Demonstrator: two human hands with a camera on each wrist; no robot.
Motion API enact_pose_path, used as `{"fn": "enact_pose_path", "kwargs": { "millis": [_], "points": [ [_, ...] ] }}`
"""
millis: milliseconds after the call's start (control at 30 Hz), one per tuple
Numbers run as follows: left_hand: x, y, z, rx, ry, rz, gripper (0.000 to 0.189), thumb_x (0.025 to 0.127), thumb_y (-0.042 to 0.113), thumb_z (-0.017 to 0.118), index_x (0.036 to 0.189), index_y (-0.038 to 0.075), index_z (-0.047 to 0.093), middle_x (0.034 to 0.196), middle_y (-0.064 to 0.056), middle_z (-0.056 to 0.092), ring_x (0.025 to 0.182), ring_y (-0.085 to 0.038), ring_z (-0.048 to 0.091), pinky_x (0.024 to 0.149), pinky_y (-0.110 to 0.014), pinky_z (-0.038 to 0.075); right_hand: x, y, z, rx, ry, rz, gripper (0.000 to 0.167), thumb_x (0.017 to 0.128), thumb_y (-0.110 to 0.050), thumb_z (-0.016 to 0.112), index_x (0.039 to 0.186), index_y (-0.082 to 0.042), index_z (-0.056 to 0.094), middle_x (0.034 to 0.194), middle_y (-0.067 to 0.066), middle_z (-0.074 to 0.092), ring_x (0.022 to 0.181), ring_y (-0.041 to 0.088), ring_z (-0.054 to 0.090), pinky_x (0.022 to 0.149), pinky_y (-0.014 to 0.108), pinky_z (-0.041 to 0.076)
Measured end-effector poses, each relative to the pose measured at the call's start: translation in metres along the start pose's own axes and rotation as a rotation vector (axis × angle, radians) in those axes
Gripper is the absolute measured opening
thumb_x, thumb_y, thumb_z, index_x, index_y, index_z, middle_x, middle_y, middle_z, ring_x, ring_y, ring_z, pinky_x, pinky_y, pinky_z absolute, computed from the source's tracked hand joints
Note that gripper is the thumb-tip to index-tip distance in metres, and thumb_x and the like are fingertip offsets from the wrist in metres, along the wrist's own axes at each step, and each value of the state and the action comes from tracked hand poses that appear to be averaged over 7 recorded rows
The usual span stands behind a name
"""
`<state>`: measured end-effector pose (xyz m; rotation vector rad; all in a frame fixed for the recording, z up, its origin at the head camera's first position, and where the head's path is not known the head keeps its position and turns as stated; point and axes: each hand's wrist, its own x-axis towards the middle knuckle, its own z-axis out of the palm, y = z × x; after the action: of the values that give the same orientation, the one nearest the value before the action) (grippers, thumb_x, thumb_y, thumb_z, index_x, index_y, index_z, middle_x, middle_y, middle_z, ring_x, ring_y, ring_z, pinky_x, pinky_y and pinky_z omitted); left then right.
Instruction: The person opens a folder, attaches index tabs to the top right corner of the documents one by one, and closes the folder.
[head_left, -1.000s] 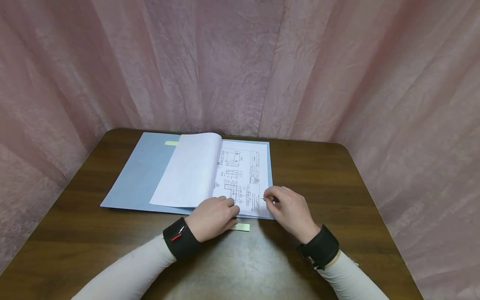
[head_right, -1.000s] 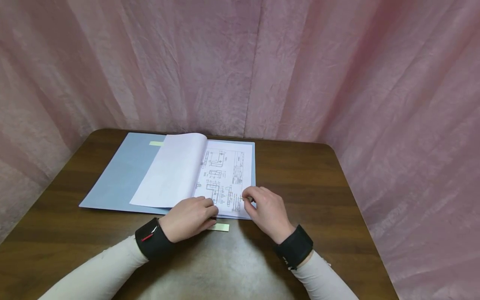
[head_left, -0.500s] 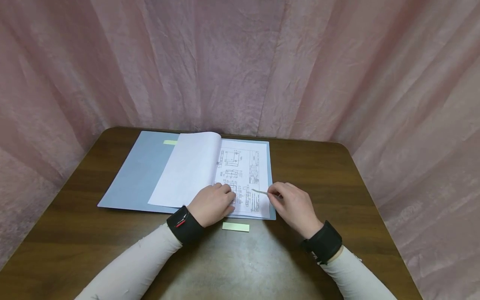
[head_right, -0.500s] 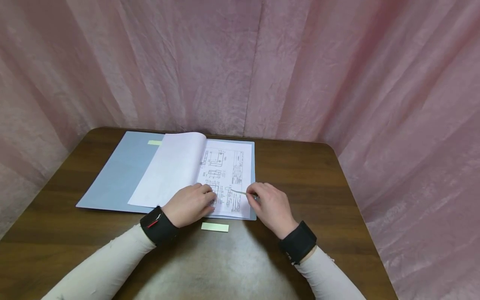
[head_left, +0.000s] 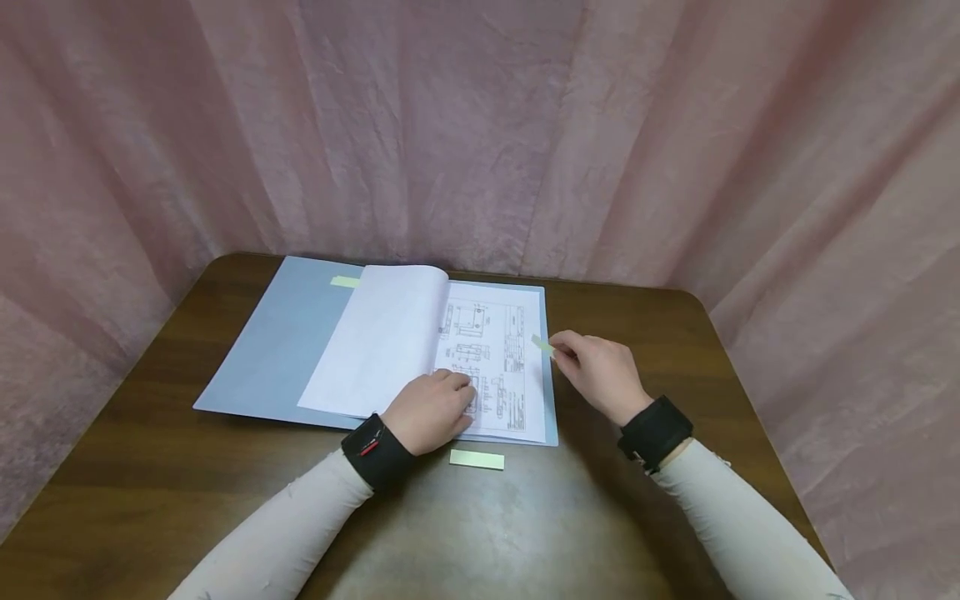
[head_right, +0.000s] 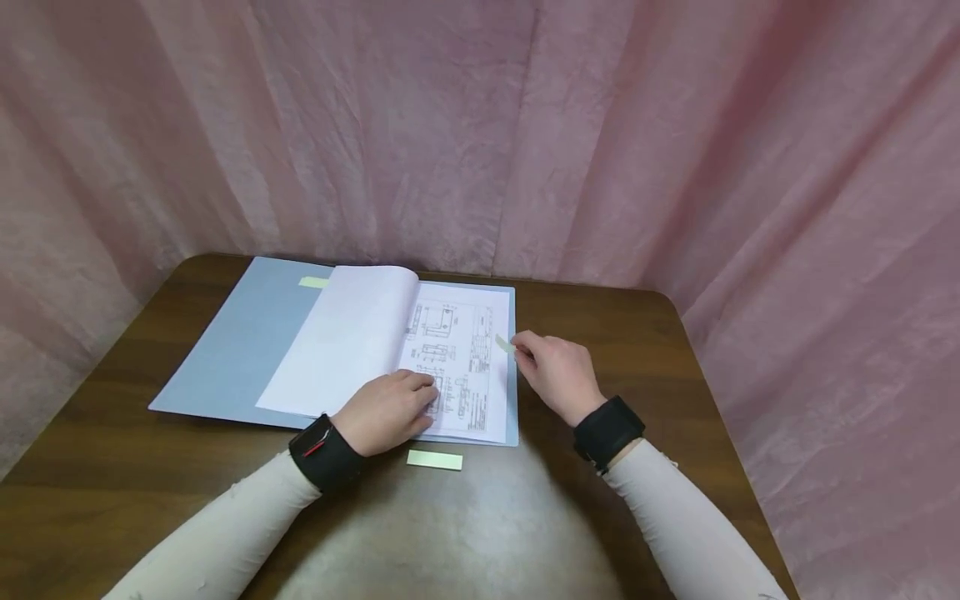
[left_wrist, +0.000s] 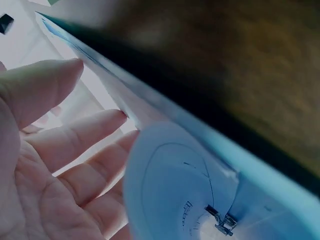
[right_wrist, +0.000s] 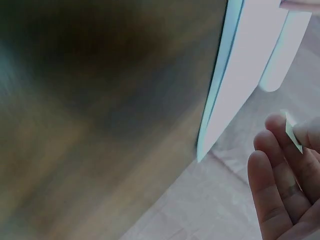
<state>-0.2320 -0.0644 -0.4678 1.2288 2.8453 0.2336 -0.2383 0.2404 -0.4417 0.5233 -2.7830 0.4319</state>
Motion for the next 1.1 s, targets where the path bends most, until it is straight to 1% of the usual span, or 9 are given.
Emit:
{"fn": "enact_pose_path", "kwargs": {
  "millis": [100,267,433,533,600,767,967,1100],
  "points": [
    [0.000,0.004,0.003,-0.003,-0.005,-0.005,0.044,0.098,0.030,0.087,0.134,0.007,0.078,0.137,-0.012,0.074,0.124,-0.031,0.069,0.106,-0.047,0.057,0.008,0.013,0.003,-0.030,-0.008,0.003,0.020,0.099,-0.010,0.084,0.120,-0.010,0.082,0.095,0.006,0.081,0.063,0.018,0.057,0.056,0.034,0.045],
    [0.000,0.008,0.004,0.002,-0.005,-0.003,0.043,0.098,0.031,0.086,0.133,0.008,0.078,0.138,-0.012,0.074,0.125,-0.031,0.069,0.106,-0.047,0.057,0.024,0.033,0.008,-0.075,-0.033,0.038,0.013,0.100,-0.008,0.083,0.113,-0.009,0.083,0.094,0.007,0.081,0.064,0.020,0.059,0.058,0.037,0.048],
    [0.001,0.010,0.005,0.020,-0.003,0.011,0.042,0.099,0.033,0.085,0.133,0.009,0.078,0.137,-0.010,0.074,0.125,-0.030,0.069,0.105,-0.047,0.057,0.042,0.046,0.014,-0.116,-0.038,0.066,0.010,0.102,-0.008,0.079,0.111,-0.008,0.082,0.093,0.008,0.081,0.064,0.022,0.061,0.058,0.040,0.050],
    [0.001,0.011,0.006,0.026,-0.008,0.014,0.042,0.100,0.034,0.084,0.134,0.010,0.078,0.137,-0.010,0.074,0.125,-0.030,0.068,0.104,-0.048,0.057,0.052,0.050,0.019,-0.136,-0.045,0.084,0.010,0.103,-0.009,0.075,0.110,-0.009,0.082,0.095,0.009,0.081,0.068,0.024,0.065,0.061,0.043,0.053],
    [0.001,0.012,0.005,0.026,-0.014,0.015,0.042,0.100,0.034,0.083,0.135,0.011,0.078,0.137,-0.009,0.074,0.125,-0.029,0.068,0.103,-0.048,0.057,0.057,0.053,0.023,-0.144,-0.055,0.100,0.011,0.104,-0.010,0.073,0.111,-0.009,0.082,0.099,0.009,0.081,0.074,0.026,0.069,0.065,0.045,0.056],
    [0.000,0.016,0.004,0.021,-0.029,0.005,0.045,0.100,0.035,0.083,0.137,0.010,0.077,0.138,-0.010,0.074,0.126,-0.030,0.068,0.103,-0.048,0.057,0.067,0.058,0.029,-0.155,-0.073,0.121,0.012,0.105,-0.011,0.073,0.112,-0.009,0.082,0.105,0.010,0.081,0.084,0.029,0.074,0.072,0.049,0.059],
    [-0.002,0.017,0.007,0.035,-0.020,0.014,0.046,0.100,0.036,0.083,0.137,0.011,0.077,0.137,-0.009,0.074,0.124,-0.030,0.068,0.102,-0.048,0.058,0.071,0.058,0.032,-0.172,-0.077,0.120,0.013,0.105,-0.010,0.073,0.112,-0.009,0.084,0.104,0.009,0.080,0.084,0.028,0.074,0.072,0.048,0.059],
    [-0.002,0.017,0.006,0.031,-0.024,0.010,0.046,0.099,0.036,0.084,0.137,0.010,0.077,0.138,-0.010,0.074,0.124,-0.030,0.068,0.101,-0.047,0.058,0.073,0.060,0.036,-0.172,-0.081,0.137,0.013,0.104,-0.010,0.073,0.111,-0.009,0.084,0.105,0.009,0.080,0.085,0.029,0.075,0.074,0.049,0.059]
  ]
}}
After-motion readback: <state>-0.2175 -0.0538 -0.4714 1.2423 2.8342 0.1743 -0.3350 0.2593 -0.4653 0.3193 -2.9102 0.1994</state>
